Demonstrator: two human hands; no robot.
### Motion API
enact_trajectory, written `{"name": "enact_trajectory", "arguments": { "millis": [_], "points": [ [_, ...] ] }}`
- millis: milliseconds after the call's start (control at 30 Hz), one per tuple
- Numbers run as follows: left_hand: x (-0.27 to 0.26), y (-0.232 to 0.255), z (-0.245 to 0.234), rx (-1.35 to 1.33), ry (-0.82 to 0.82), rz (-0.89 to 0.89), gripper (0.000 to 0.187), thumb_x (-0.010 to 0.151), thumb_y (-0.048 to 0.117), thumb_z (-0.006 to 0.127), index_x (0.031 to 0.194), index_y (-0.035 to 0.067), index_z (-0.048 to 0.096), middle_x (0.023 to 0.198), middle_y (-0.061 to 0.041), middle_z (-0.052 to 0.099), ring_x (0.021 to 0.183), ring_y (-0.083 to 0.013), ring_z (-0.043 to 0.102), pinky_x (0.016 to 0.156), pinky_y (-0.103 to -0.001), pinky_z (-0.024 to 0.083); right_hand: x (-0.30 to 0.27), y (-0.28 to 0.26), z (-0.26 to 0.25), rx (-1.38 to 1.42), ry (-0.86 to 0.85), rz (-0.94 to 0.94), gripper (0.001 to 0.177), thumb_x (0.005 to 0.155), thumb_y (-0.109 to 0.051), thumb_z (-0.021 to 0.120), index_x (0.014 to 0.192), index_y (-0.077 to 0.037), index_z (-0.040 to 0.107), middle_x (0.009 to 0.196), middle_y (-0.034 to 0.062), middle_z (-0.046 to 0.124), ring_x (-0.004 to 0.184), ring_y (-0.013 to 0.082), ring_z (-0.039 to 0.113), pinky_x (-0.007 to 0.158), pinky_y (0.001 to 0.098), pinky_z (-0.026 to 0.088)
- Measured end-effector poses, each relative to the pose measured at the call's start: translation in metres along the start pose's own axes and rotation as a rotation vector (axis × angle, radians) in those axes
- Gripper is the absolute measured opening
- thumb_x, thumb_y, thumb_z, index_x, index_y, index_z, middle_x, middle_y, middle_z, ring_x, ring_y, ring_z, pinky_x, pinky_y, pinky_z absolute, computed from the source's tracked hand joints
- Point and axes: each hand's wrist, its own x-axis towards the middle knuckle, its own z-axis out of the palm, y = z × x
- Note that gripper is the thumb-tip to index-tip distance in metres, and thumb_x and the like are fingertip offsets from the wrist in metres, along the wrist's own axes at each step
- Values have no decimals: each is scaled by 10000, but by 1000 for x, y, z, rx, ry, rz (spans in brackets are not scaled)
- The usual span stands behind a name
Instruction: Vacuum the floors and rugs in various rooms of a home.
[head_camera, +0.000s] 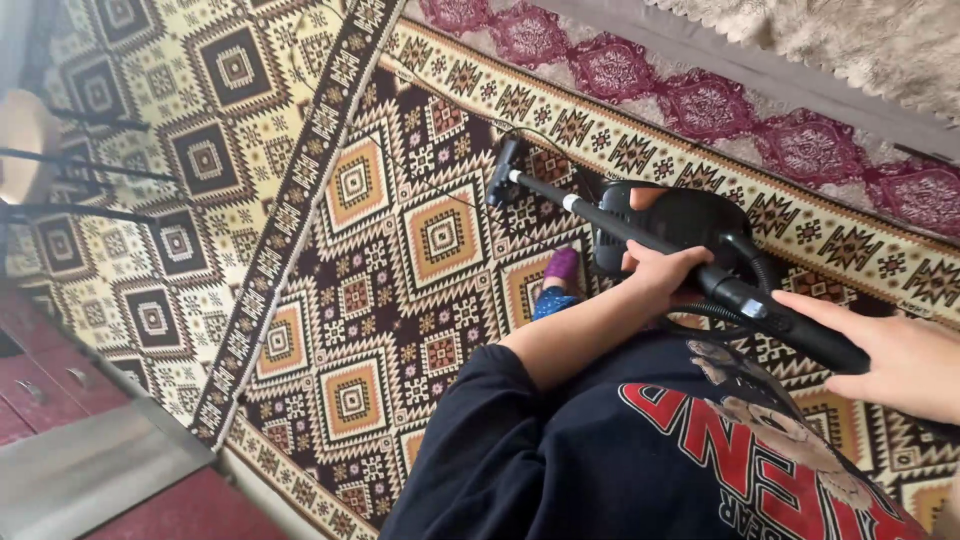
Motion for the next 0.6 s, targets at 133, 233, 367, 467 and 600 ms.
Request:
{"name": "enact_trajectory", "arguments": {
  "millis": [133,233,367,467,600],
  "points": [
    [-18,42,-33,-83,-30,1,1358,667,130,821,1573,230,-186,1140,-200,576,795,-288,660,568,-482,608,2,-31,-4,-14,29,-37,1147,786,-304,760,1700,-526,103,802,66,699,683,172,708,660,323,636],
    [6,69,-53,-44,-19,77,1334,673,100,808,1578,222,-164,1110,-218,592,799,-302,657,560,-478,607,8,-60,0,93,182,-47,1033,765,-396,817,1607,-508,230,860,104,762,720,207,735,702,356,620],
    [88,116,-91,-38,23,329,997,653,76,793,1438,182,187,1039,-138,584,737,-282,670,515,-469,595,42,-99,5,239,383,-98,1118,709,-347,872,1650,-373,268,1200,114,717,788,260,768,704,398,630],
    [119,157,-114,81,7,323,739,708,127,792,1283,116,329,920,-127,614,644,-268,668,478,-435,574,70,-152,-3,360,571,-204,1100,704,-239,841,1652,-309,287,1318,134,657,842,320,752,706,443,626],
    [136,192,-121,127,-139,290,582,701,173,798,1134,95,418,847,-92,636,603,-217,682,453,-369,587,86,-216,-20,429,790,-215,1014,706,-194,814,1596,-284,337,1156,222,679,851,411,728,733,493,598]
  ]
}}
